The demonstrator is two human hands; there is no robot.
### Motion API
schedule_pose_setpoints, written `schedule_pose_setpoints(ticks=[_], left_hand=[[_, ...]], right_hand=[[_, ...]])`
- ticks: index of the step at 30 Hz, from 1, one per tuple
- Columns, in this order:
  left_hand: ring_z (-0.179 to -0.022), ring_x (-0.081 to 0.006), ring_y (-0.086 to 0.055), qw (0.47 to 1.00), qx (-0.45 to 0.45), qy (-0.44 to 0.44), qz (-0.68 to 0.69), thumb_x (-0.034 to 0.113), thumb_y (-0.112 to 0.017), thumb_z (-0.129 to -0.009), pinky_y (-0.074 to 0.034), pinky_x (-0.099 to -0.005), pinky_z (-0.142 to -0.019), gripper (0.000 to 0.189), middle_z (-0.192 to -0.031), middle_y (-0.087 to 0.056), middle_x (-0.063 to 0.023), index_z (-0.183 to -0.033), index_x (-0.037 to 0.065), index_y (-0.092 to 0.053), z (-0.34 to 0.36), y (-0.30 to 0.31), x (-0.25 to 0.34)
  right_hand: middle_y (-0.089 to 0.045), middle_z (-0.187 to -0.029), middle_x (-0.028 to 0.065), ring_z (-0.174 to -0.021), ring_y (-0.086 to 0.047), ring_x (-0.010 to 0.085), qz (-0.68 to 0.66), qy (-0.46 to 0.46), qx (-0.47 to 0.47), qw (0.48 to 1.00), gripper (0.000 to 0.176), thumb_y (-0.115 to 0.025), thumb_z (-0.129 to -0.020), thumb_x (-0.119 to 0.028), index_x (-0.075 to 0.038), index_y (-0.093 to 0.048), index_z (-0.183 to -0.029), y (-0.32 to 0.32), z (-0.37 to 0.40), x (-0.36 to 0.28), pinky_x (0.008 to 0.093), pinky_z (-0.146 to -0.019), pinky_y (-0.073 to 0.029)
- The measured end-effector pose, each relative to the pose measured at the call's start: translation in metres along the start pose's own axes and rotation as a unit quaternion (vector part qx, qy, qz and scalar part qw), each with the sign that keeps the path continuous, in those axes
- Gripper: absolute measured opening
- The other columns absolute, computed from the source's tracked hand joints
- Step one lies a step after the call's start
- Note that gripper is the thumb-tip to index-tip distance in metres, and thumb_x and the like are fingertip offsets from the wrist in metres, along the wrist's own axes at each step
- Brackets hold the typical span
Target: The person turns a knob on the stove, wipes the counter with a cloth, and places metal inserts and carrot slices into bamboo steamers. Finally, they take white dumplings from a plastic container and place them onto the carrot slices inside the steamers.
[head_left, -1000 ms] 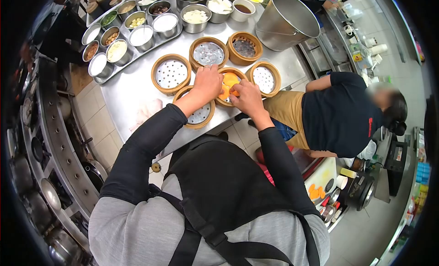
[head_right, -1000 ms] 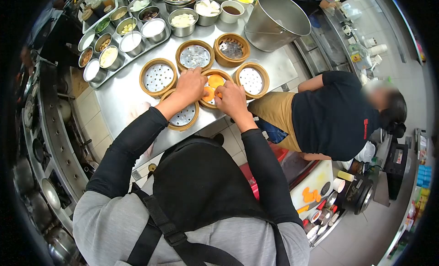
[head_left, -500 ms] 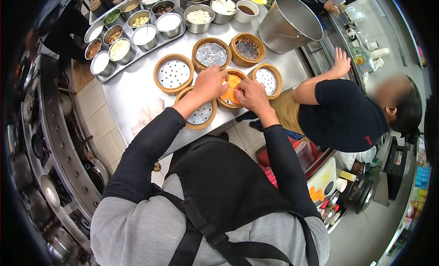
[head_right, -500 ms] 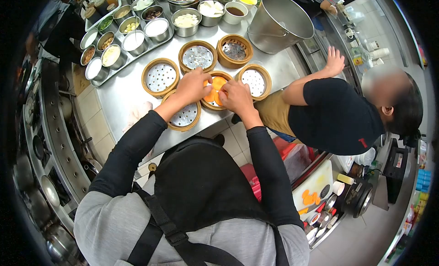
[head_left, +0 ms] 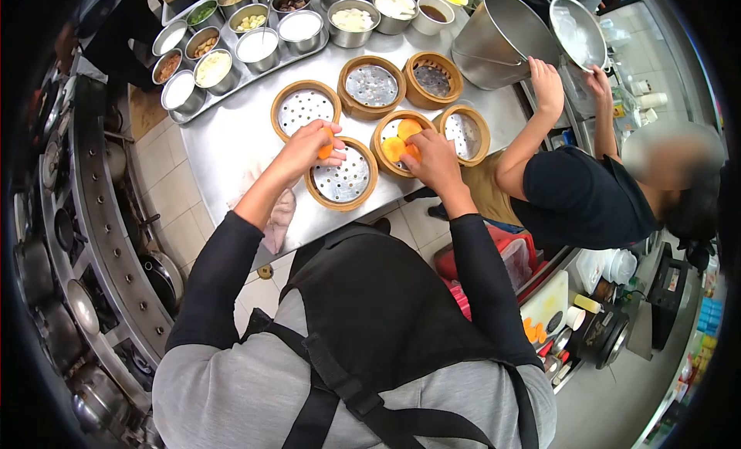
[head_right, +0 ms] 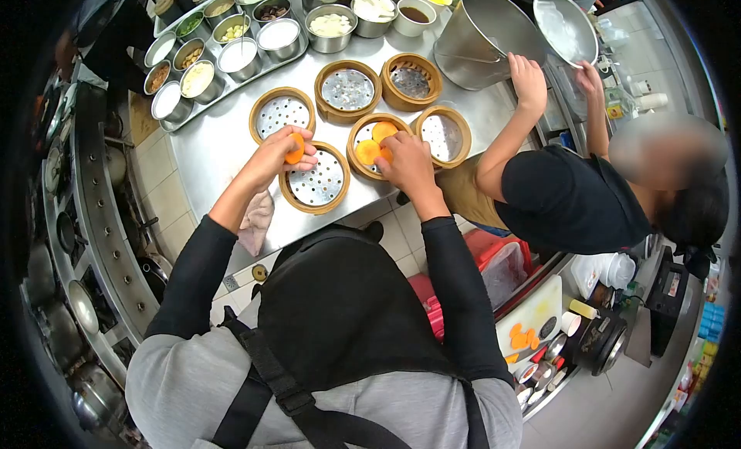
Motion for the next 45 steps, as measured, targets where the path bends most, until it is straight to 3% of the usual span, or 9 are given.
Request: schedule_pose_setpoints(ticks=[4,9,17,19,31,36,38,41,45], left_hand=[[-0.101,-0.0250,-0.069,0.999,-0.035,-0.018,0.006,0.020,-0.049,-0.104,-0.059,-0.0345,-0.088,0.040,-0.117,-0.065,-0.0187,-0.140,0.002,-0.043,0.028,0.003,-0.011],[-0.062,-0.0152,-0.068,0.998,-0.016,-0.018,-0.051,0.027,-0.060,-0.100,-0.054,-0.0228,-0.049,0.026,-0.081,-0.068,-0.0092,-0.108,0.005,-0.049,0.046,-0.014,-0.007],[-0.053,-0.0088,-0.061,0.998,0.004,-0.024,-0.054,0.031,-0.054,-0.103,-0.042,-0.0178,-0.040,0.022,-0.077,-0.066,-0.0071,-0.100,0.009,-0.052,0.051,0.011,-0.032],[-0.052,-0.0082,-0.060,0.997,-0.003,0.009,-0.071,0.031,-0.054,-0.103,-0.041,-0.0169,-0.040,0.022,-0.076,-0.065,-0.0059,-0.097,0.010,-0.052,0.051,0.006,-0.034],[-0.066,-0.0112,-0.066,0.993,-0.009,-0.047,0.111,0.035,-0.050,-0.105,-0.051,-0.0198,-0.055,0.029,-0.082,-0.064,-0.0055,-0.109,0.007,-0.054,0.046,0.003,-0.039],[-0.075,-0.0129,-0.069,0.983,0.087,-0.103,-0.127,0.021,-0.056,-0.101,-0.054,-0.0245,-0.063,0.025,-0.085,-0.069,-0.0075,-0.107,-0.002,-0.063,0.055,0.027,-0.032],[-0.074,-0.0123,-0.069,0.959,0.122,-0.153,-0.207,0.018,-0.057,-0.100,-0.054,-0.0262,-0.063,0.023,-0.083,-0.070,-0.0074,-0.105,-0.002,-0.066,0.059,0.037,-0.032],[-0.074,-0.0174,-0.069,0.929,0.141,-0.152,-0.306,0.015,-0.064,-0.094,-0.052,-0.0333,-0.067,0.018,-0.081,-0.071,-0.0102,-0.099,-0.001,-0.072,0.067,0.023,-0.021],[-0.077,-0.0343,-0.062,0.767,0.133,-0.318,-0.542,0.018,-0.071,-0.086,-0.049,-0.0420,-0.072,0.014,-0.081,-0.067,-0.0151,-0.091,0.004,-0.072,0.065,-0.024,-0.001]], right_hand=[[-0.066,-0.099,0.0083,-0.086,-0.062,0.0244,-0.154,0.011,0.030,0.988,0.026,-0.078,-0.081,-0.023,-0.008,-0.071,-0.101,0.018,-0.007,-0.029,0.0372,-0.077,-0.049],[-0.066,-0.103,0.0038,-0.080,-0.060,0.0045,-0.606,-0.030,-0.101,0.788,0.034,-0.073,-0.090,-0.013,0.000,-0.063,-0.120,-0.011,-0.007,-0.115,0.0218,-0.072,-0.051],[-0.067,-0.104,0.0077,-0.086,-0.066,0.0098,-0.600,-0.057,-0.156,0.783,0.031,-0.071,-0.092,-0.010,0.002,-0.060,-0.117,-0.045,-0.012,-0.119,0.0240,-0.078,-0.055],[-0.068,-0.099,0.0067,-0.087,-0.067,0.0105,-0.677,-0.063,-0.188,0.709,0.034,-0.073,-0.091,-0.011,0.002,-0.059,-0.119,-0.053,-0.012,-0.126,0.0252,-0.080,-0.055],[-0.066,-0.087,0.0018,-0.076,-0.064,0.0064,-0.594,-0.089,-0.099,0.793,0.015,-0.070,-0.090,-0.006,0.001,-0.063,-0.101,-0.059,-0.003,-0.103,0.0241,-0.069,-0.055],[-0.066,-0.082,0.0012,-0.073,-0.064,0.0063,-0.611,-0.148,-0.077,0.774,0.012,-0.070,-0.089,-0.007,0.001,-0.062,-0.093,-0.066,0.002,-0.093,0.0248,-0.065,-0.054],[-0.067,-0.080,0.0086,-0.070,-0.067,0.0182,-0.426,-0.127,0.000,0.896,0.014,-0.071,-0.086,-0.006,0.000,-0.060,-0.092,-0.050,-0.003,-0.083,0.0305,-0.063,-0.055],[-0.067,-0.084,0.0160,-0.071,-0.066,0.0335,-0.299,0.018,0.043,0.953,0.016,-0.071,-0.081,-0.004,-0.001,-0.061,-0.094,-0.040,-0.008,-0.099,0.0392,-0.063,-0.055],[-0.067,-0.091,0.0190,-0.078,-0.067,0.0389,-0.161,0.050,0.067,0.983,0.014,-0.064,-0.083,-0.011,-0.005,-0.060,-0.095,-0.056,-0.009,-0.105,0.0457,-0.064,-0.053]])
Point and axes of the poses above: each hand's wrist, its own z-axis away from the middle knuckle, its own y-axis out of the back of the hand, x = y × z, the point moved 8 cm from there along -z, towards the middle knuckle
